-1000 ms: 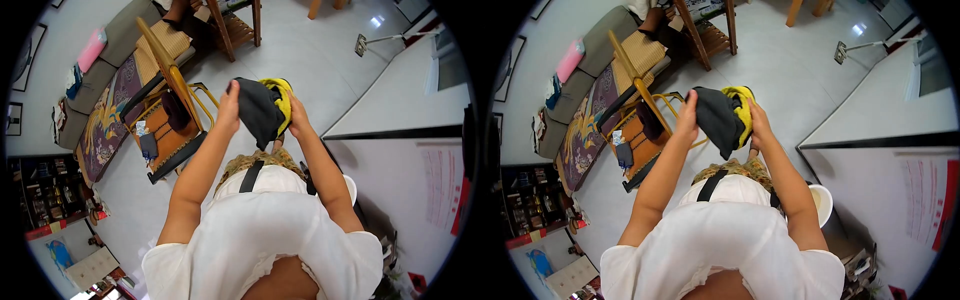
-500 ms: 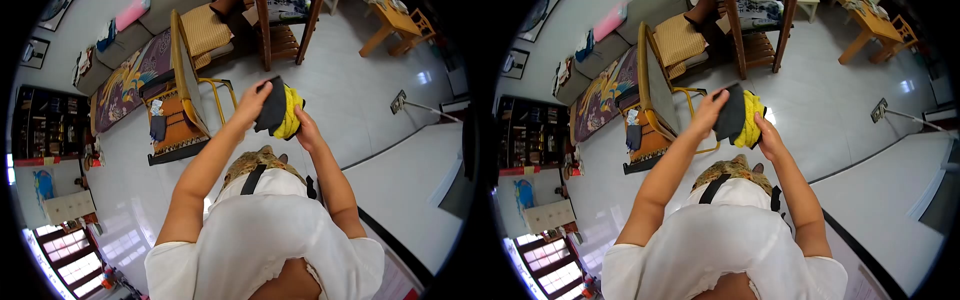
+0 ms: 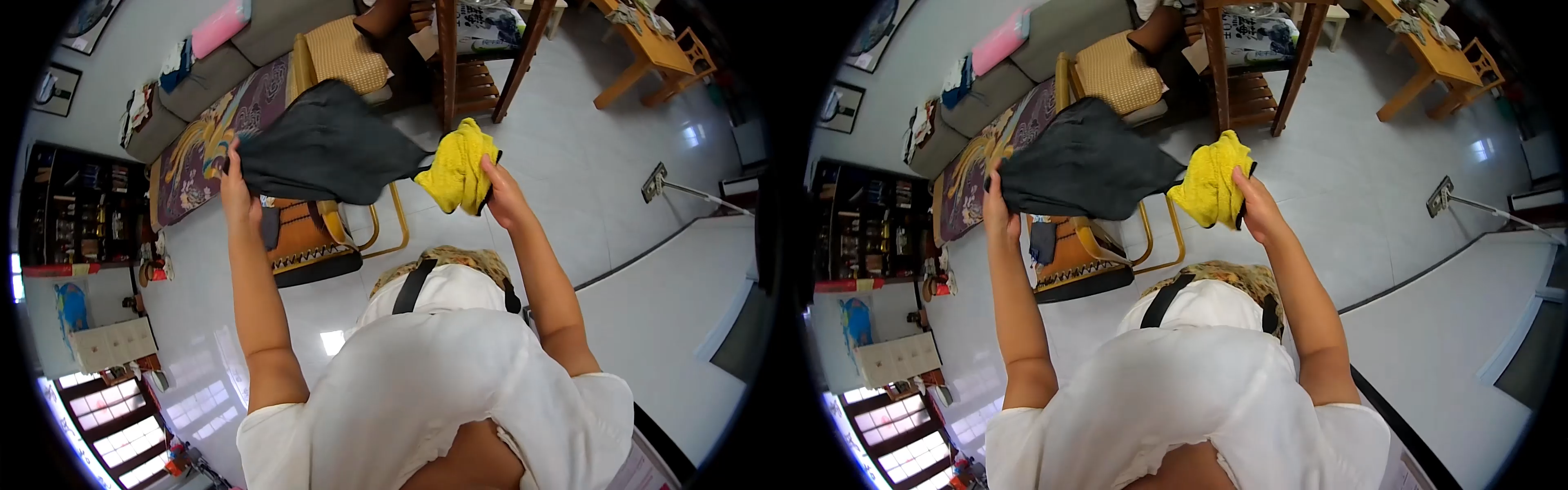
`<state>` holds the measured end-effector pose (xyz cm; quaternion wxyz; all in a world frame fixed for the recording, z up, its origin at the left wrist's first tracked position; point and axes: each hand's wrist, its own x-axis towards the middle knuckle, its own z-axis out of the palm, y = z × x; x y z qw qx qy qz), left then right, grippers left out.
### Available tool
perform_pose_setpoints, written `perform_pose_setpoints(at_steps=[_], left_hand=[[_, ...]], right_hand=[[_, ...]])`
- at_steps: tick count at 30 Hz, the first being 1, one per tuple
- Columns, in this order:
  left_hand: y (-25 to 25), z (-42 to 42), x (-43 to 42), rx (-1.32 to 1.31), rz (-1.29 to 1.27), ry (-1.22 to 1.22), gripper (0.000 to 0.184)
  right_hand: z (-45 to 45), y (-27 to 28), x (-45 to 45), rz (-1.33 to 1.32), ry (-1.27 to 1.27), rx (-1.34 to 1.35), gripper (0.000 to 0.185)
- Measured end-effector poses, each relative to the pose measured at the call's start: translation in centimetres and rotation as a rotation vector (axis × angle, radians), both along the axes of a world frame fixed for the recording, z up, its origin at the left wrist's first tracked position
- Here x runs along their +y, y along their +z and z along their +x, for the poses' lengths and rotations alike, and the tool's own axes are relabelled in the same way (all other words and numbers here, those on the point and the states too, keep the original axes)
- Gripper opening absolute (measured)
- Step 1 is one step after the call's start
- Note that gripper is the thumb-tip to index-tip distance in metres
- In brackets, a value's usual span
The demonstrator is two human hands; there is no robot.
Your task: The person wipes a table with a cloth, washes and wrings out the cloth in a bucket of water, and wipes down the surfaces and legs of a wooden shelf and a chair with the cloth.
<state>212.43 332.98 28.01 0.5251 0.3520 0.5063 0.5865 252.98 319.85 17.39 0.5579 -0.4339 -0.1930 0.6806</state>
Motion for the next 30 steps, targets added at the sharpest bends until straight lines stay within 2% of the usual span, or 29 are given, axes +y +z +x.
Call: perform_pose_setpoints(at_steps=[2, 5, 8, 10, 11, 12, 14, 16, 18, 20, 23, 26, 27, 30], left_hand=[[-4.5, -3.6, 1.9, -0.06, -0.247, 0.029, 0.04], [-6.7, -3.0, 0.9, 0.004, -0.455, -0.093, 0.036], [-6.5, -2.7, 0.9, 0.169, -0.441, 0.049, 0.047], [-5.1, -2.6, 1.0, 0.328, -0.046, 0.088, 0.046], [-3.1, -1.3, 0.5, 0.387, 0.086, 0.125, 0.045], [0.9, 1.8, -1.0, 0.445, 0.219, 0.165, 0.043], [4.7, 6.2, -3.6, 0.402, 0.399, 0.126, 0.038], [5.2, 9.1, -5.7, 0.448, 0.475, -0.117, 0.035], [4.6, 13.8, -7.4, 0.332, 0.391, -0.387, 0.036], [2.5, 17.4, -7.4, 0.237, 0.17, -0.534, 0.041], [-1.9, 22.9, -5.6, 0.191, -0.108, -0.505, 0.049], [-4.6, 27.1, -4.0, -0.017, -0.362, -0.648, 0.05], [-5.2, 29.0, -3.8, -0.177, -0.409, -0.658, 0.049], [-6.5, 34.9, -2.4, -0.273, -0.321, -0.822, 0.044]], right_hand=[[-0.7, 0.6, 1.1, -0.026, 0.008, -0.055, 0.053], [-0.8, 0.4, 1.6, -0.065, -0.03, -0.058, 0.055], [-0.4, -0.2, 1.7, -0.048, -0.034, -0.023, 0.055], [0.2, -0.6, 2.0, 0.005, -0.015, -0.001, 0.053], [0.3, 0.0, 2.1, 0.058, 0.013, -0.032, 0.051], [0.2, 1.0, 2.1, 0.049, -0.009, -0.05, 0.049], [0.3, 2.1, 2.1, 0.045, 0.007, -0.079, 0.047], [0.7, 2.8, 2.5, 0.078, 0.034, -0.141, 0.045], [1.4, 3.3, 2.7, 0.114, 0.06, -0.137, 0.044], [2.7, 3.9, 3.0, 0.152, 0.084, -0.072, 0.043], [5.4, 6.2, 3.5, 0.233, 0.14, -0.085, 0.041], [10.0, 6.5, 4.3, 0.26, 0.218, -0.122, 0.04], [11.8, 6.7, 4.6, 0.246, 0.222, -0.143, 0.039], [18.4, 5.9, 6.0, 0.109, 0.183, -0.242, 0.038]])
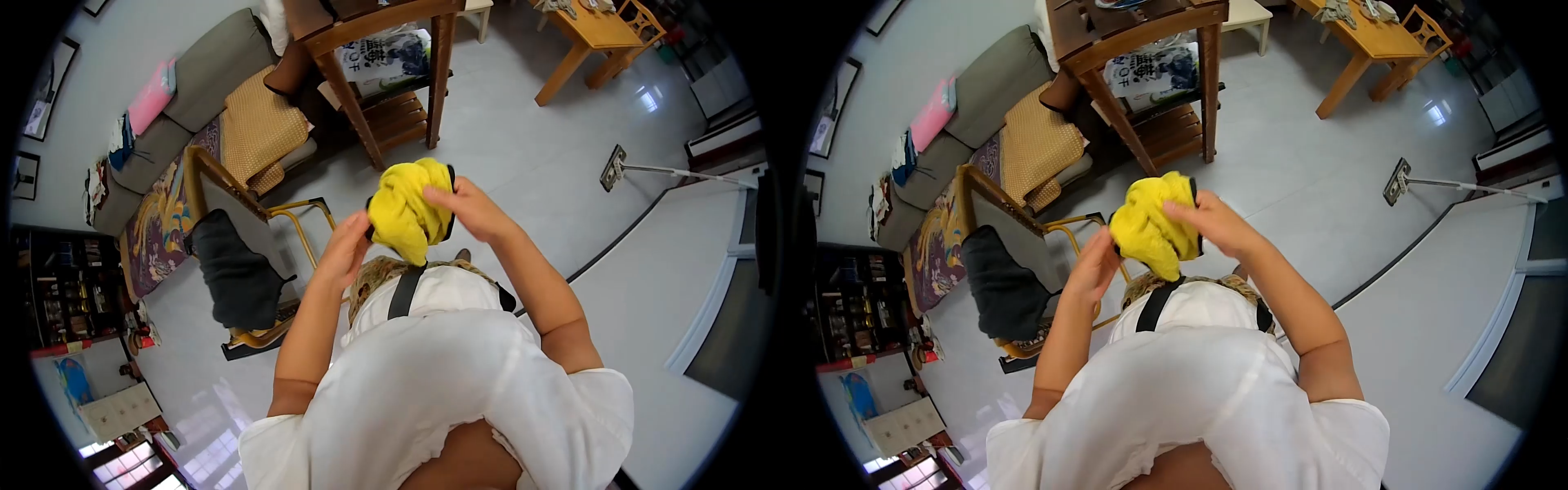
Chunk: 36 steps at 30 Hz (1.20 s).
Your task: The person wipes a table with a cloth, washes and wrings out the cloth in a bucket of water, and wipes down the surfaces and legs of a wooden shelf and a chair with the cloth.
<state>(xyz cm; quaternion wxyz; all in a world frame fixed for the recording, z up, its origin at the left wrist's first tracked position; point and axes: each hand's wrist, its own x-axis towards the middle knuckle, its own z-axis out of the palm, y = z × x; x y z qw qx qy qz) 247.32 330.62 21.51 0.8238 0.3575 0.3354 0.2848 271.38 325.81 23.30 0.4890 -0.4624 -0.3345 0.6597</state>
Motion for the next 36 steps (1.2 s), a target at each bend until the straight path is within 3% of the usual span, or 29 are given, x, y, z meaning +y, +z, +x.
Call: perform_pose_setpoints(at_steps=[1, 4, 6, 9, 10, 11, 12, 14, 17, 20, 21, 24, 25, 28, 29, 30, 32, 36], left_hand=[[0.2, 2.6, 1.1, 0.122, 0.038, -0.025, 0.034], [-0.6, 9.2, 4.9, 0.233, 0.211, 0.005, 0.026], [1.7, 14.0, 5.5, 0.177, 0.233, 0.077, 0.025], [-0.5, 17.8, 8.1, 0.189, 0.339, 0.103, 0.028], [-1.2, 18.7, 9.1, 0.196, 0.39, 0.106, 0.028], [-2.5, 19.4, 10.3, 0.122, 0.332, 0.074, 0.035], [-2.3, 20.2, 10.9, 0.314, 0.273, 0.098, 0.046], [-4.5, 21.6, 13.0, 0.363, 0.264, -0.087, 0.061], [-4.6, 26.3, 13.2, 0.462, 0.611, -0.182, 0.07], [-7.2, 29.7, 17.0, 0.612, 0.483, -0.193, 0.073], [-9.0, 30.8, 18.1, 0.687, 0.624, -0.061, 0.066], [-12.0, 33.9, 22.3, 0.733, 0.651, -0.019, 0.058], [-13.2, 35.2, 23.5, 0.72, 0.72, -0.005, 0.047], [-14.3, 39.7, 25.8, 0.495, 0.527, -0.165, 0.035], [-13.8, 41.3, 26.2, 0.551, 0.683, -0.227, 0.025], [-14.3, 43.1, 26.7, 0.502, 0.618, -0.227, 0.021], [-14.2, 46.5, 28.1, 0.539, 0.645, -0.23, 0.02], [-14.4, 51.9, 31.4, 0.47, 0.356, -0.072, 0.016]], right_hand=[[2.6, -0.1, 0.8, -0.049, -0.03, -0.045, 0.038], [9.2, 1.0, 2.5, -0.033, -0.239, -0.053, 0.038], [13.3, 4.3, 1.8, 0.064, -0.087, -0.162, 0.037], [18.8, 4.7, 1.6, 0.218, 0.234, -0.268, 0.032], [20.6, 3.9, 2.4, 0.27, 0.222, -0.337, 0.035], [22.5, 2.9, 3.3, 0.324, 0.205, -0.407, 0.039], [24.4, 1.5, 4.2, 0.372, 0.186, -0.477, 0.045], [28.4, -2.8, 5.8, 0.301, 0.001, -0.485, 0.045], [31.3, -2.3, 7.3, 0.123, -0.141, -0.365, 0.048], [35.0, -3.1, 9.8, 0.114, -0.242, -0.343, 0.056], [36.3, -3.4, 10.5, 0.112, -0.267, -0.32, 0.054], [40.3, -2.6, 12.5, 0.174, -0.288, -0.334, 0.048], [41.4, -2.0, 12.7, 0.204, -0.282, -0.349, 0.045], [44.2, 1.4, 13.0, 0.256, -0.068, 0.02, 0.029], [45.4, 1.6, 13.9, 0.381, 0.02, 0.012, 0.028], [46.5, 1.5, 14.6, 0.504, 0.105, 0.003, 0.026], [49.5, 1.2, 16.8, 0.472, 0.177, -0.112, 0.025], [53.4, 1.4, 20.4, 0.357, 0.117, -0.379, 0.027]])
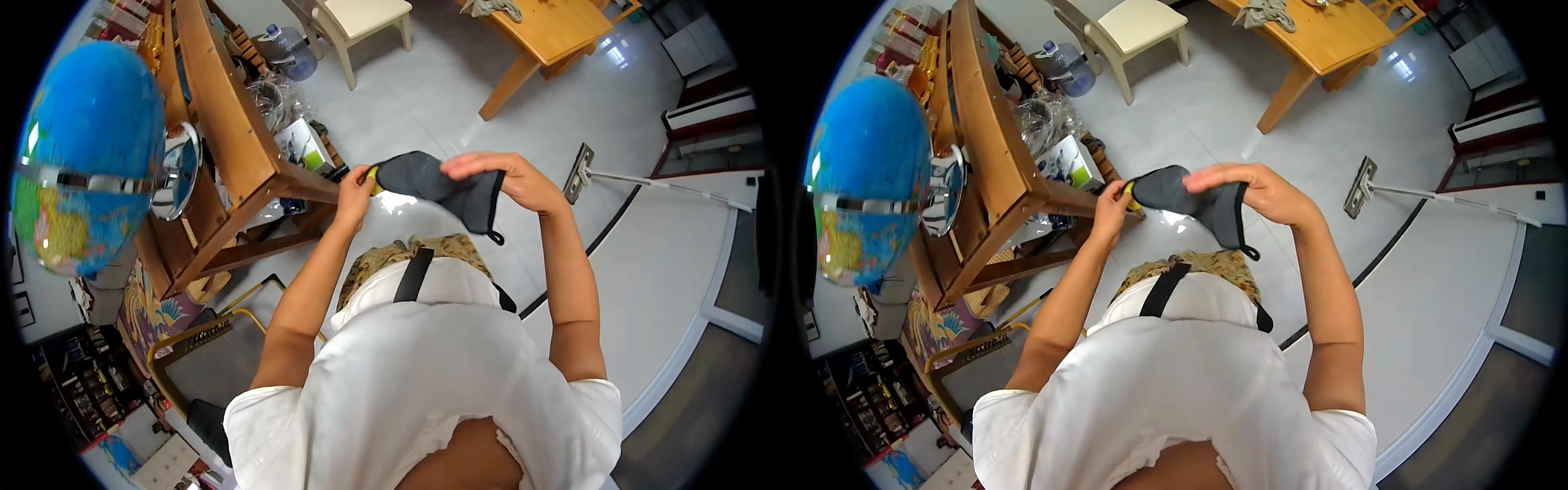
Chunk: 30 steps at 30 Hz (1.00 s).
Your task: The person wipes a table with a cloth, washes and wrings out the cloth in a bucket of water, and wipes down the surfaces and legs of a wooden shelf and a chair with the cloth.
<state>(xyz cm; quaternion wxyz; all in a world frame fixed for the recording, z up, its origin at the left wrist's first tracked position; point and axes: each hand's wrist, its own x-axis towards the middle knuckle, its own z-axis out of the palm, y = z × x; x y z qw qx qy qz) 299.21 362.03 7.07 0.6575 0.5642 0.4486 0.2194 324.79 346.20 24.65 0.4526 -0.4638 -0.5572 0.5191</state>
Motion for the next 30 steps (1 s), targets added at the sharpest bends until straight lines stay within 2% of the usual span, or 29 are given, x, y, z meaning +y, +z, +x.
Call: perform_pose_setpoints(at_steps=[1, 2, 5, 8, 9, 10, 12, 13, 15, 17, 20, 21, 24, 27, 30], left_hand=[[-0.3, 1.2, 1.0, -0.118, -0.1, 0.113, 0.016], [-0.6, 2.2, 2.0, -0.237, -0.198, 0.231, 0.017], [-0.8, 4.2, 5.0, -0.179, -0.188, 0.261, 0.029], [-1.8, 6.5, 6.5, -0.04, 0.037, 0.218, 0.053], [-2.2, 7.5, 7.2, -0.003, 0.13, 0.211, 0.061], [-0.6, 8.5, 7.5, 0.005, 0.175, 0.124, 0.081], [2.0, 11.6, 7.2, -0.025, 0.343, 0.035, 0.085], [3.2, 13.2, 6.9, 0.068, 0.474, -0.074, 0.088], [3.7, 16.0, 7.2, 0.046, 0.417, -0.221, 0.078], [3.3, 18.1, 7.5, 0.056, 0.291, -0.347, 0.062], [2.6, 19.9, 7.3, 0.11, 0.161, -0.282, 0.051], [2.6, 20.1, 7.4, 0.203, 0.326, -0.218, 0.049], [1.2, 19.5, 9.4, 0.608, 0.139, -0.299, 0.051], [0.4, 18.8, 10.4, 0.628, -0.008, -0.033, 0.045], [-6.1, 16.6, 11.4, 0.45, 0.241, 0.173, 0.039]], right_hand=[[0.8, -0.1, 1.1, 0.008, -0.099, -0.058, 0.031], [1.4, -0.1, 2.2, -0.01, -0.167, 0.013, 0.032], [4.3, -0.4, 6.3, -0.08, -0.278, 0.143, 0.035], [9.3, -3.3, 10.9, -0.201, 0.043, -0.055, 0.035], [10.7, -4.9, 12.6, -0.154, 0.112, -0.045, 0.034], [11.5, -5.5, 14.4, -0.202, 0.161, -0.054, 0.034], [12.9, -5.9, 17.4, -0.167, 0.334, -0.077, 0.035], [13.8, -6.7, 18.6, -0.104, 0.419, -0.132, 0.036], [15.3, -7.4, 21.4, 0.055, 0.567, -0.26, 0.04], [16.9, -8.0, 24.1, -0.069, 0.642, -0.193, 0.032], [18.7, -9.2, 26.8, -0.191, 0.681, -0.146, 0.026], [19.3, -9.7, 27.9, -0.202, 0.71, -0.147, 0.027], [20.0, -10.5, 30.1, -0.261, 0.666, -0.175, 0.033], [20.0, -13.3, 31.6, -0.345, 0.502, -0.181, 0.043], [17.7, -12.7, 32.9, -0.292, 0.479, -0.231, 0.046]])
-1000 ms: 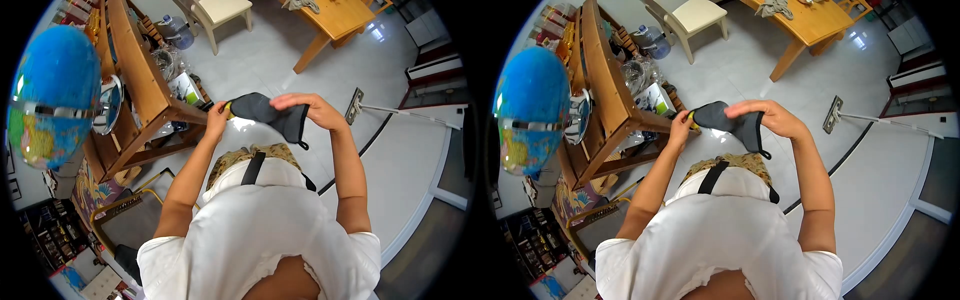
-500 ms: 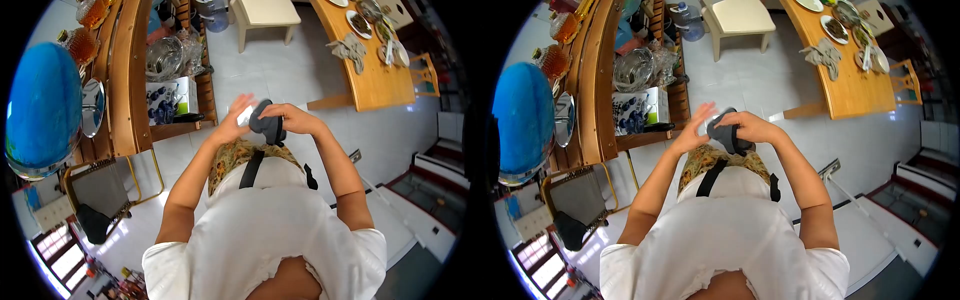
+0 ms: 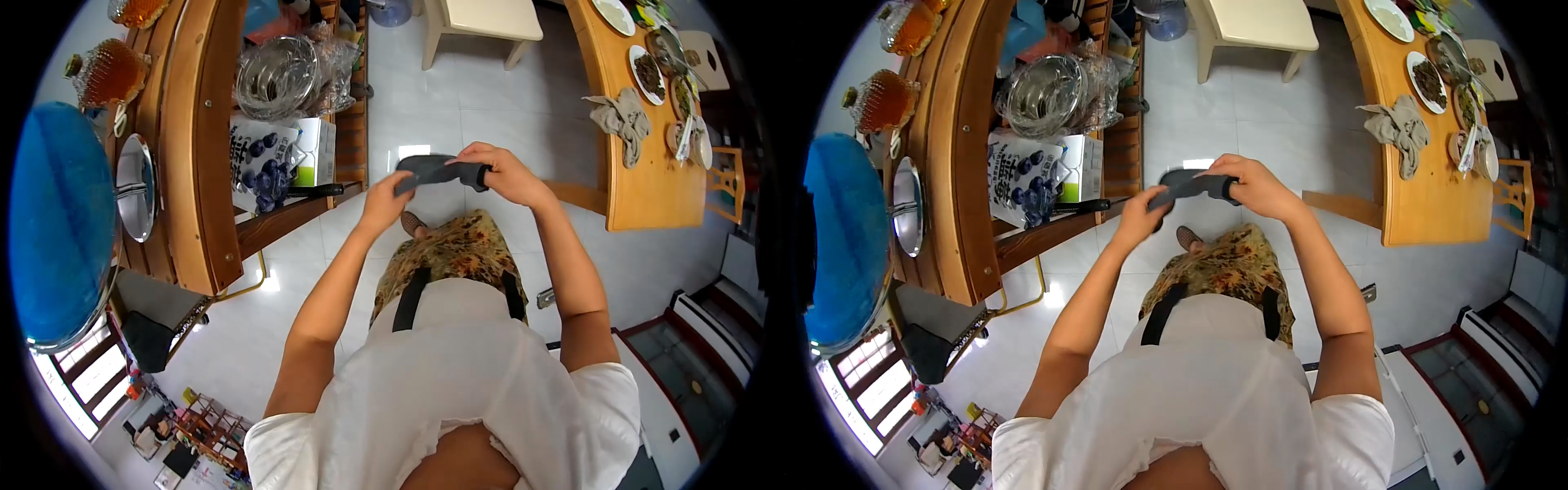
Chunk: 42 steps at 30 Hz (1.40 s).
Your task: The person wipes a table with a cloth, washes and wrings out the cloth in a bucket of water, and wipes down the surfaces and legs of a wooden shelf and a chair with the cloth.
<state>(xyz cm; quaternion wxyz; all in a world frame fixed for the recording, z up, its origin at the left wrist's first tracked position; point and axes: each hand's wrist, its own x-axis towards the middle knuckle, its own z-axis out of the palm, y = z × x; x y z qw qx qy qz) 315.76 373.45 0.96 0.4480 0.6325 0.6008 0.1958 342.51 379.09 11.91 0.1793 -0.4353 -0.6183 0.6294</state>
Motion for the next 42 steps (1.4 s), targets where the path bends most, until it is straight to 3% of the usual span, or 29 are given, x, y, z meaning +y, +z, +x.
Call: perform_pose_setpoints(at_steps=[1, 2, 4, 7, 9, 12, 14, 17, 19, 21, 23, 24, 26, 27, 28, 31, 34, 35, 38, 40, 42], left_hand=[[-1.8, -0.8, 0.8, -0.096, 0.013, 0.059, 0.036], [-2.6, -1.0, 1.5, -0.294, -0.145, 0.252, 0.036], [0.4, -0.7, 3.5, -0.684, -0.465, 0.638, 0.037], [-0.1, -0.6, 4.5, -0.764, -0.476, 0.735, 0.043], [-2.3, -0.3, 4.6, -0.806, -0.451, 0.776, 0.044], [-7.2, 1.0, 5.1, -0.951, -0.472, 0.754, 0.049], [-10.3, 2.7, 5.9, -0.96, -0.524, 0.672, 0.07], [-19.0, 5.4, 6.4, -0.395, -0.185, 0.271, 0.082], [-20.2, 5.8, 8.6, -0.268, -0.299, 0.169, 0.082], [-24.2, 5.6, 9.6, -0.324, -0.206, 0.178, 0.074], [-30.0, 4.4, 10.1, -0.306, -0.027, 0.414, 0.066], [-32.8, 3.7, 10.6, -0.271, 0.046, 0.555, 0.064], [-35.7, 1.9, 12.4, -0.628, -0.052, 0.806, 0.061], [-37.3, 1.2, 13.3, -0.832, -0.092, 0.921, 0.063], [-39.3, 0.3, 14.0, -1.007, -0.086, 0.98, 0.062], [-45.0, -3.8, 16.2, -1.276, -0.134, 1.188, 0.06], [-49.4, -7.8, 18.0, -1.452, -0.016, 1.322, 0.055], [-50.3, -9.0, 18.4, -1.448, 0.056, 1.346, 0.056], [-53.7, -14.4, 18.7, -1.431, 0.354, 1.384, 0.057], [-51.3, -15.2, 18.5, -1.115, 0.504, 1.585, 0.056], [-50.7, -16.6, 17.6, -0.67, 0.698, 1.62, 0.06]], right_hand=[[-0.4, -1.9, 0.4, 0.141, 0.081, -0.001, 0.055], [-1.0, -3.2, 0.9, 0.159, 0.156, -0.014, 0.058], [-2.7, -5.3, 0.9, 0.181, 0.302, -0.03, 0.065], [-4.1, -10.8, 1.7, 0.037, 0.483, -0.073, 0.065], [-4.1, -18.4, 2.9, -0.209, 0.268, 0.079, 0.06], [-5.3, -24.1, 5.8, -0.582, -0.091, 0.21, 0.063], [-6.4, -28.0, 7.4, -0.915, -0.259, 0.381, 0.07], [-8.1, -36.2, 8.9, -1.227, -0.364, 0.511, 0.076], [-8.7, -40.6, 10.1, -1.354, -0.487, 0.612, 0.069], [-9.1, -45.9, 11.3, -1.306, -0.474, 0.792, 0.066], [-10.0, -50.9, 12.6, -1.27, -0.41, 0.926, 0.06], [-11.2, -50.9, 13.7, -1.219, -0.41, 0.866, 0.06], [-13.6, -53.3, 15.2, -1.022, -0.215, 0.729, 0.062], [-15.7, -51.9, 16.3, -0.873, -0.15, 0.311, 0.058], [-18.0, -52.6, 15.9, -0.575, 0.017, 0.484, 0.058], [-23.2, -57.5, 18.3, 0.033, 0.256, 0.304, 0.057], [-25.7, -61.3, 21.0, -0.008, 0.137, 0.374, 0.059], [-26.4, -63.1, 21.4, 0.119, 0.011, 0.395, 0.059], [-26.8, -67.9, 23.5, 0.14, -0.127, 0.299, 0.058], [-25.5, -70.1, 24.3, 0.111, -0.118, 0.222, 0.056], [-24.9, -71.3, 24.1, 0.062, -0.137, 0.168, 0.054]])
